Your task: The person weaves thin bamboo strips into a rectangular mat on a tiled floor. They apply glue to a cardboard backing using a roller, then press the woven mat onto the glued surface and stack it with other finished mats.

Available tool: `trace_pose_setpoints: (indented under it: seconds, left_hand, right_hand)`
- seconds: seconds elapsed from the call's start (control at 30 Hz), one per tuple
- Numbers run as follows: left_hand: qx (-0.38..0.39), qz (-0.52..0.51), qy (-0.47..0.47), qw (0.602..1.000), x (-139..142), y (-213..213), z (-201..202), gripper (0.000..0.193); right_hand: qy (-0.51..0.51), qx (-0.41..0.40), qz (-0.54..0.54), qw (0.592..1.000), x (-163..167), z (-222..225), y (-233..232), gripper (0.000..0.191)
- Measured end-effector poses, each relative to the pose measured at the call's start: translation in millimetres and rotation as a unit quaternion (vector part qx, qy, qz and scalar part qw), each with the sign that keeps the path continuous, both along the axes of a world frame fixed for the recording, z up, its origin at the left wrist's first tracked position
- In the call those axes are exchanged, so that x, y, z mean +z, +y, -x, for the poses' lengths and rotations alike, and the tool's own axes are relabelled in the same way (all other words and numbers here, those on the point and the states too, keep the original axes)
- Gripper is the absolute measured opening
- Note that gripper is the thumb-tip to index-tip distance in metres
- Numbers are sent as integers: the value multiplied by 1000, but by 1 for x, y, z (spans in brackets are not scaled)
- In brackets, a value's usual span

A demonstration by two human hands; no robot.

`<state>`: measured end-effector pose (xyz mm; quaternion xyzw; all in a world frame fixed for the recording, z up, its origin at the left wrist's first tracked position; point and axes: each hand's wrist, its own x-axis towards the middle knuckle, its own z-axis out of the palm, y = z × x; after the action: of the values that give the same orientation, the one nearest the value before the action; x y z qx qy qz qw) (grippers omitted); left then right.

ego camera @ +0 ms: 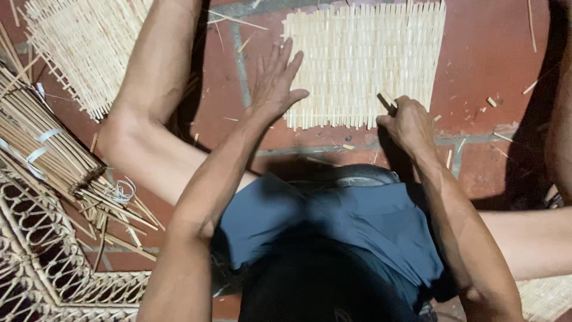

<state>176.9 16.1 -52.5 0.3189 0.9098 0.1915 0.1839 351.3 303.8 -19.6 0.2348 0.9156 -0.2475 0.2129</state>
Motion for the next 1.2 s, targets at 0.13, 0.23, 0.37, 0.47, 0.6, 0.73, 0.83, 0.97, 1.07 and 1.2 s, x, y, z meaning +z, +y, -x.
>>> trace_pose_setpoints:
  seconds: [0.13, 0.23, 0.37, 0.47, 0.6, 0.73, 0.83, 0.97, 1.07, 1.2]
  left_hand:
    - [-2, -33, 4, 999, -5, -5, 1, 94]
    - [-5, -37, 12, 999, -6, -3, 1, 95]
    - [7, -25, 9, 1000, -10, 4, 2, 91]
    - [-53, -32, 72, 996, -18, 10, 0, 73]
    - [-143, -54, 133, 979, -35, 19, -12, 51]
    - [-107, -118, 80, 984, -41, 29, -16, 48]
    - [-95, -113, 68, 987, -32, 34, -18, 49]
    - [-85, -114, 49, 989, -18, 39, -19, 57]
    - [-89, -124, 57, 987, -14, 38, -17, 61]
    - [-90, -141, 66, 984, -18, 36, -17, 60]
  right_hand:
    - [-13, -65, 68, 995, 1, 1, -6, 39]
    - [19, -70, 95, 993, -4, 9, -33, 36]
    - [111, 72, 17, 991, -14, 28, -66, 29]
    - [26, -28, 111, 993, -13, 24, -73, 23]
    - [150, 9, 74, 986, -15, 6, -91, 22]
    - [133, 86, -3, 987, -26, 9, -114, 21]
    - [145, 70, -56, 985, -31, 15, -125, 17]
    - [100, -16, -28, 994, -30, 19, -127, 21]
    - [85, -218, 142, 962, -27, 20, -124, 23]
    - [73, -150, 90, 982, -23, 29, -122, 23]
